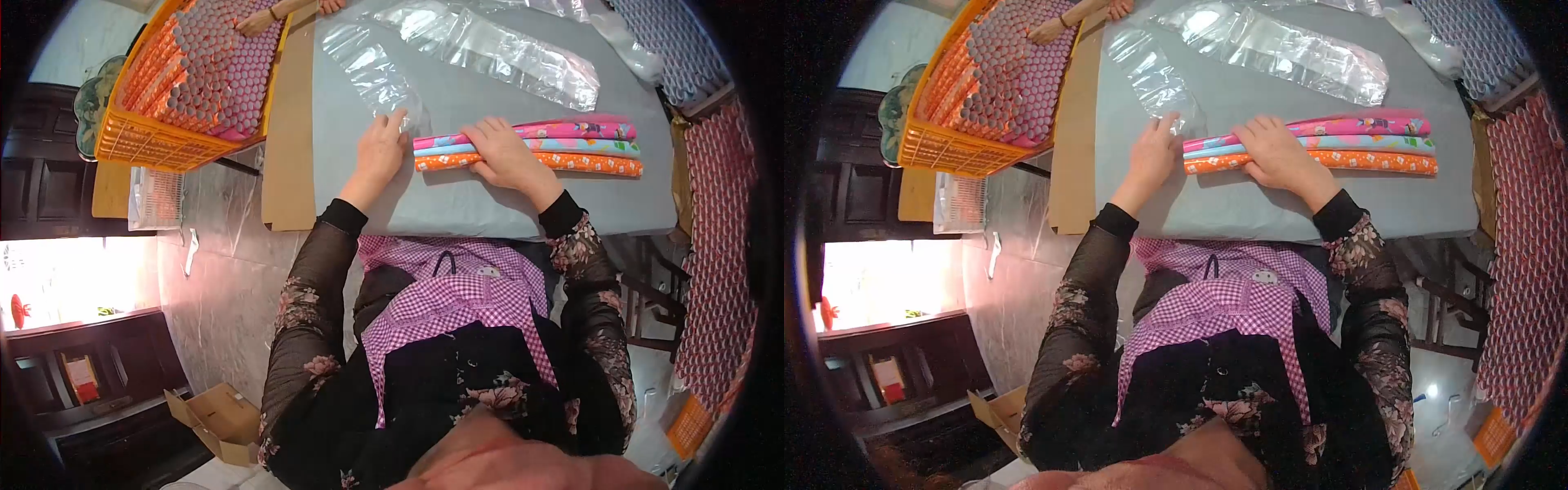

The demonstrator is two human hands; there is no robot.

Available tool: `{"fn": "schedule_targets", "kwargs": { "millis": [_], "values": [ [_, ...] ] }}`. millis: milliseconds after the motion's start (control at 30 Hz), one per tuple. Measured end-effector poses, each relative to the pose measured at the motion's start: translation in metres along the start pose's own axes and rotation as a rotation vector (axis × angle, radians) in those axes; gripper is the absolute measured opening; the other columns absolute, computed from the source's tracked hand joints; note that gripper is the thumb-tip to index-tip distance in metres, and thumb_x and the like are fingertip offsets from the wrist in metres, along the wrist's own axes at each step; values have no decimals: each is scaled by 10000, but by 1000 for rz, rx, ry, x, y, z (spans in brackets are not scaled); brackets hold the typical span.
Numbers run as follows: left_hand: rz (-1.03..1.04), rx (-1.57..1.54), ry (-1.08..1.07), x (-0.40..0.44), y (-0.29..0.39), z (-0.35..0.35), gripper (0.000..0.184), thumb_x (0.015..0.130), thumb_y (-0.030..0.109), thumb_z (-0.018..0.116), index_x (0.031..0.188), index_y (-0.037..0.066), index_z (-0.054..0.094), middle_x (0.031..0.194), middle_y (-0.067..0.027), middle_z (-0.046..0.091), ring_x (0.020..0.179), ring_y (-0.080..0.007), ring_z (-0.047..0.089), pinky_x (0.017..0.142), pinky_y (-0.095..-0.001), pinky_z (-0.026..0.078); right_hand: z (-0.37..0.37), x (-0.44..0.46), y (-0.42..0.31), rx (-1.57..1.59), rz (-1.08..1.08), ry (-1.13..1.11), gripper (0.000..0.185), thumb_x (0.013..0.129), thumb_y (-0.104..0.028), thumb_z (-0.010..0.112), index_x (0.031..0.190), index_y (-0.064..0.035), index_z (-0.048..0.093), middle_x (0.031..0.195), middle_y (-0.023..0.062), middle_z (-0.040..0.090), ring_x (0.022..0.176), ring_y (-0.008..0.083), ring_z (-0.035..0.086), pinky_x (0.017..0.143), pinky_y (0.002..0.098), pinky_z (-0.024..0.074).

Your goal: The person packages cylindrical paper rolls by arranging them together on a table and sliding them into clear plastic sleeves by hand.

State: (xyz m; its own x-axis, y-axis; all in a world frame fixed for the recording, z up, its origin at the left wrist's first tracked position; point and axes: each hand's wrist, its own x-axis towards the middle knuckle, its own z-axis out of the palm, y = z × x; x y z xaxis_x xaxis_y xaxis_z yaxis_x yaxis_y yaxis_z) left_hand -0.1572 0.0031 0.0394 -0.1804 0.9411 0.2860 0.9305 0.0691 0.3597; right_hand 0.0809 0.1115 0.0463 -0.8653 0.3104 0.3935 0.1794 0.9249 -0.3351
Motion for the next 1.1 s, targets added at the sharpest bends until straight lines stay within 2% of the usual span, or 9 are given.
{"fn": "schedule_targets", "kwargs": {
  "millis": [367,600,667,733,867,933,1000,1067,1100],
  "values": [
    [-41,-153,145,-20,-4,-1,601,788,-45,495,1370,87,426,1034,-202,506,915,-393,553,762,-454,481,-7,4,-8,0,0,-20,489,719,-152,675,1157,8,530,1040,153,558,1012,335,501,909,419,394],
    [-134,-224,86,-16,-23,-5,556,836,-5,507,1383,69,433,1017,-198,523,924,-373,562,790,-438,474,-6,1,-10,24,4,-42,499,710,-142,682,1162,-1,523,1052,147,561,1029,332,503,918,415,396],
    [-280,-162,138,-5,-33,-23,502,875,16,506,1373,32,443,1027,-202,559,949,-356,568,819,-425,468,-8,2,-14,31,18,-73,504,706,-141,684,1163,-2,522,1053,147,560,1030,332,503,921,415,397],
    [-17,130,484,6,-86,-37,485,882,52,564,1352,-5,460,1047,-202,590,942,-341,569,838,-413,462,-10,1,-14,36,32,-104,509,702,-141,686,1164,-3,520,1053,148,559,1031,333,503,924,415,397],
    [-179,60,704,6,-125,-135,560,811,146,719,1293,-27,492,1039,-200,605,891,-332,564,809,-406,457,-8,1,-13,12,-13,-54,493,701,-147,690,1144,-4,525,1028,145,557,1026,321,511,918,407,402],
    [-201,285,771,-11,-133,-185,302,794,27,619,1083,-46,573,949,-134,610,880,-269,584,805,-319,467,-4,1,-10,-6,-27,-35,466,706,-152,691,1119,-7,533,1008,142,557,1020,310,519,910,399,406],
    [-275,174,889,-25,-132,-226,214,804,37,589,999,-48,563,932,-157,607,869,-309,594,791,-336,474,0,-2,-6,-9,-29,-43,483,701,-146,688,1135,-3,531,1009,140,558,1026,309,519,913,396,406],
    [-498,322,1055,-45,-119,-259,256,816,36,548,1053,-59,562,970,-205,616,846,-337,600,773,-353,481,2,-3,-5,0,-24,-41,481,700,-142,685,1135,-1,532,1012,138,560,1026,307,521,914,396,406],
    [-477,459,1087,-59,-129,-276,326,824,31,535,1136,-61,550,991,-219,625,836,-328,608,754,-351,483,3,-4,-4,5,-21,-49,480,700,-137,683,1135,0,533,1015,136,562,1027,305,522,915,395,405]
  ]
}}
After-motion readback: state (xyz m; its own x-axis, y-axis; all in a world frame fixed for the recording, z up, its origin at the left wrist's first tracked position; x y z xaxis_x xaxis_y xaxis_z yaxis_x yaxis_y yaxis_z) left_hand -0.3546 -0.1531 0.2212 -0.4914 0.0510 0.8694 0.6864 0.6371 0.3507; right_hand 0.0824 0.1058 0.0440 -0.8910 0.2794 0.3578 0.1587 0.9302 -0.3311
